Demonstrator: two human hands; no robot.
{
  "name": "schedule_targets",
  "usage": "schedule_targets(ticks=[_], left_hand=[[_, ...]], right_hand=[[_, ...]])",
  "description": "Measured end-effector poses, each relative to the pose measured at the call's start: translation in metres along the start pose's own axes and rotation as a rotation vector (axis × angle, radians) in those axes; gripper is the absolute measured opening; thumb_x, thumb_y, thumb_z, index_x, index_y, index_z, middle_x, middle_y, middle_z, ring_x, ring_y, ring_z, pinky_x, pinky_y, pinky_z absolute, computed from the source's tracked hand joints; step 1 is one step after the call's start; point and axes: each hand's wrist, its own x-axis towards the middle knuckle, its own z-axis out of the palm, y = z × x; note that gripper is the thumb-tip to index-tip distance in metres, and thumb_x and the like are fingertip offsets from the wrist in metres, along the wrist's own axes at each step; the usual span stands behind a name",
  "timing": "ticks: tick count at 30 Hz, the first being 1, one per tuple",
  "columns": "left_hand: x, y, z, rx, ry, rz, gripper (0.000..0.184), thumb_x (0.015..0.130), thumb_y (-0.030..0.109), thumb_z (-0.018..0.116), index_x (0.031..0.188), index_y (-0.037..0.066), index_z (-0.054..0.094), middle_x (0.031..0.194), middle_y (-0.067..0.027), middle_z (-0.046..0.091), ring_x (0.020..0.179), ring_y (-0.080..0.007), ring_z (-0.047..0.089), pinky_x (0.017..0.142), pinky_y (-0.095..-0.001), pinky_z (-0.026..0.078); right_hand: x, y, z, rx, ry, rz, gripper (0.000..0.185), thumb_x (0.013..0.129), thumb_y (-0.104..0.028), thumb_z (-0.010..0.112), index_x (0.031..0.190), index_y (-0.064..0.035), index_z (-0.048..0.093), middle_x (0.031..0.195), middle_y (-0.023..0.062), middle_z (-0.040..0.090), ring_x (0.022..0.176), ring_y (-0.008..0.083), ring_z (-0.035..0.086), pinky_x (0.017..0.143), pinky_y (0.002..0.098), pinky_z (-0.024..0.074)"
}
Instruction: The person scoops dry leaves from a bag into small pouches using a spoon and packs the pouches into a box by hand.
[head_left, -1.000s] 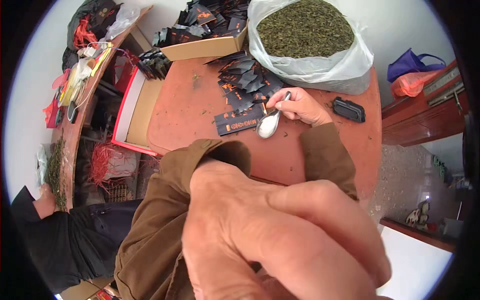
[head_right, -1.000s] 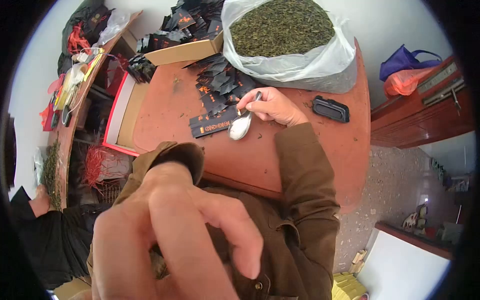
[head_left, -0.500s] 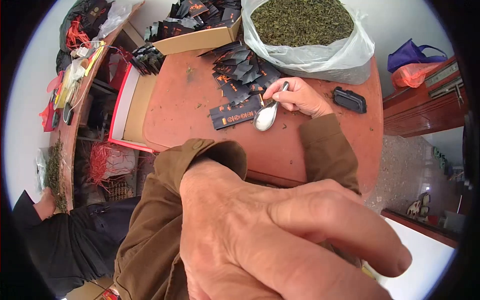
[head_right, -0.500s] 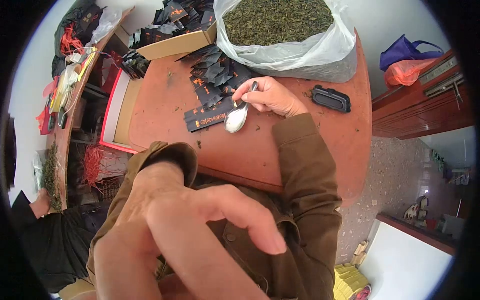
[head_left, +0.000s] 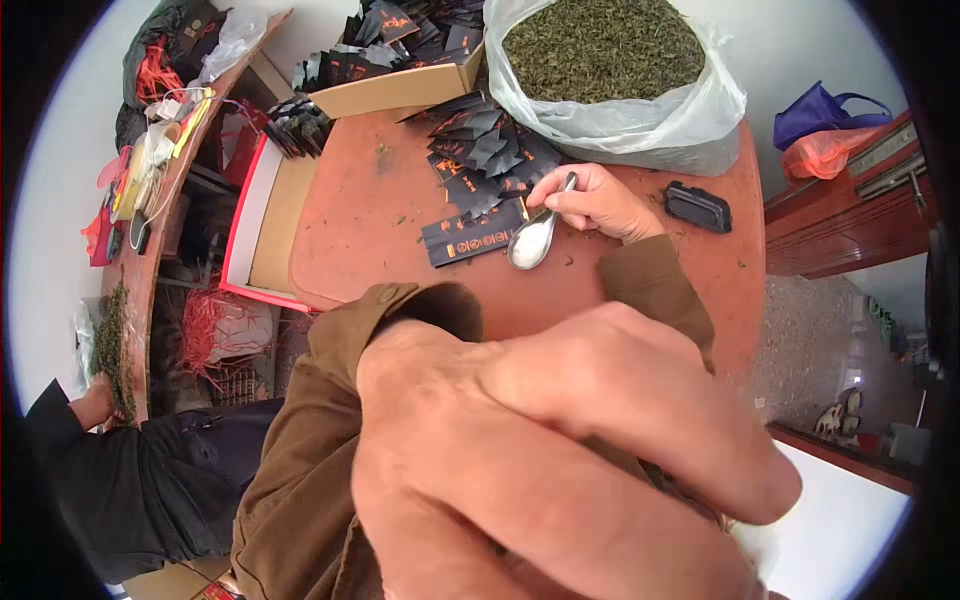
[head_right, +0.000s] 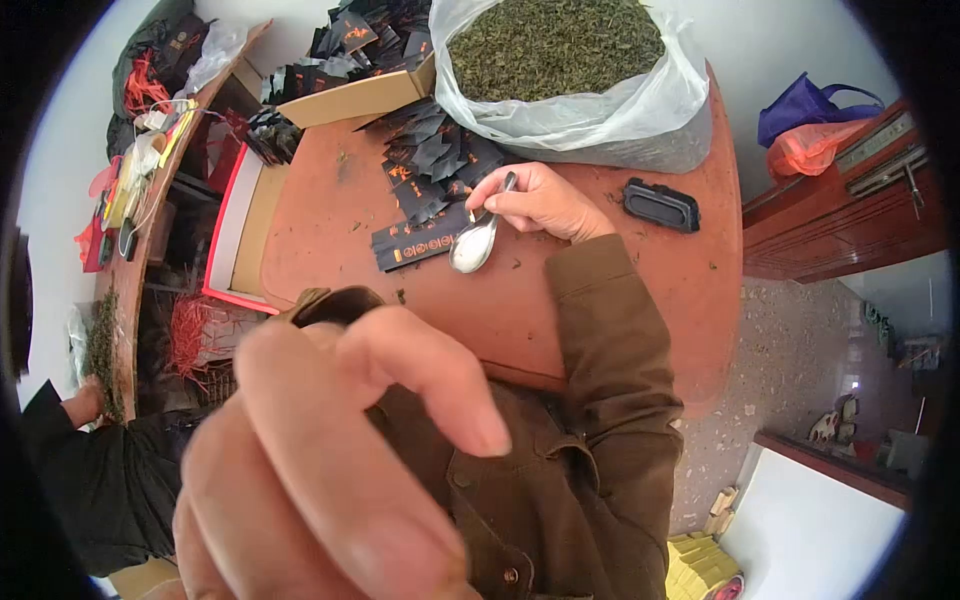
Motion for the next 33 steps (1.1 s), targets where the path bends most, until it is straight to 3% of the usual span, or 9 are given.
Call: schedule_targets(ticks=[9,14,17,20,23,26,29,30,33], left_hand=[[0.004,0.021,-0.026,0.174,0.007,0.051,0.044,0.086,0.011,0.071,0.127,0.004,0.058,0.124,-0.0092,0.062,0.107,-0.0232,0.063,0.094,-0.0355,0.050],[0.004,0.045,-0.072,0.490,0.168,0.124,0.043,0.086,0.008,0.072,0.127,0.005,0.058,0.124,-0.0085,0.063,0.107,-0.0230,0.063,0.095,-0.0357,0.051],[-0.006,0.044,-0.131,0.828,0.421,-0.042,0.042,0.086,0.006,0.072,0.126,0.006,0.058,0.124,-0.0081,0.063,0.106,-0.0228,0.064,0.095,-0.0359,0.051],[-0.043,0.022,-0.206,1.131,0.539,-0.438,0.041,0.087,0.006,0.072,0.125,0.006,0.059,0.123,-0.0087,0.064,0.109,-0.0226,0.063,0.095,-0.0367,0.051],[-0.089,0.001,-0.257,1.493,0.365,-0.742,0.040,0.085,0.009,0.071,0.123,0.004,0.059,0.120,-0.0115,0.065,0.113,-0.0247,0.062,0.096,-0.0376,0.050],[-0.121,-0.015,-0.277,1.724,0.189,-0.836,0.042,0.080,0.016,0.073,0.119,0.004,0.061,0.119,-0.0181,0.063,0.113,-0.0342,0.060,0.096,-0.0422,0.050],[-0.128,-0.026,-0.273,1.810,0.168,-0.884,0.041,0.079,0.014,0.071,0.118,0.005,0.061,0.119,-0.0161,0.063,0.114,-0.0355,0.058,0.098,-0.0448,0.047],[-0.130,-0.030,-0.276,1.841,0.174,-0.841,0.033,0.080,0.014,0.070,0.112,0.007,0.062,0.115,-0.0140,0.065,0.111,-0.0348,0.060,0.094,-0.0452,0.050],[-0.130,-0.032,-0.282,1.850,0.186,-1.018,0.026,0.080,0.016,0.069,0.105,0.010,0.062,0.106,-0.0132,0.068,0.105,-0.0349,0.063,0.088,-0.0459,0.052]], right_hand=[[-0.001,-0.002,0.001,0.004,0.016,0.007,0.017,0.093,-0.015,0.066,0.104,-0.0031,0.070,0.056,-0.0075,0.047,0.047,0.0004,0.034,0.044,0.0198,0.0203],[-0.001,0.000,0.001,0.000,0.011,0.007,0.020,0.093,-0.013,0.064,0.107,0.0000,0.069,0.059,-0.0078,0.045,0.048,0.0005,0.030,0.044,0.0204,0.0170],[-0.001,-0.003,0.002,0.007,0.016,0.004,0.020,0.093,-0.014,0.064,0.107,0.0003,0.069,0.058,-0.0085,0.044,0.048,0.0005,0.030,0.044,0.0206,0.0172],[-0.001,-0.002,0.001,0.035,-0.005,0.015,0.017,0.094,-0.013,0.063,0.105,-0.0024,0.069,0.056,-0.0084,0.045,0.046,0.0009,0.030,0.043,0.0208,0.0184],[-0.002,-0.004,0.003,-0.012,0.033,0.031,0.016,0.094,-0.013,0.064,0.105,-0.0025,0.069,0.056,-0.0084,0.044,0.046,0.0007,0.030,0.043,0.0208,0.0183],[-0.001,-0.003,0.002,-0.006,0.025,0.034,0.016,0.093,-0.013,0.064,0.105,-0.0028,0.070,0.055,-0.0084,0.044,0.046,0.0004,0.030,0.043,0.0209,0.0183],[0.000,-0.002,0.002,-0.005,0.021,0.039,0.017,0.093,-0.014,0.064,0.104,-0.0025,0.070,0.055,-0.0081,0.045,0.046,0.0002,0.032,0.043,0.0205,0.0193],[0.001,-0.002,0.001,-0.001,0.014,0.033,0.017,0.093,-0.014,0.064,0.104,-0.0025,0.070,0.055,-0.0079,0.046,0.046,0.0002,0.033,0.043,0.0203,0.0198],[0.000,-0.003,0.002,-0.022,0.026,0.037,0.017,0.093,-0.014,0.065,0.104,-0.0027,0.071,0.055,-0.0069,0.048,0.046,0.0005,0.035,0.042,0.0195,0.0222]])
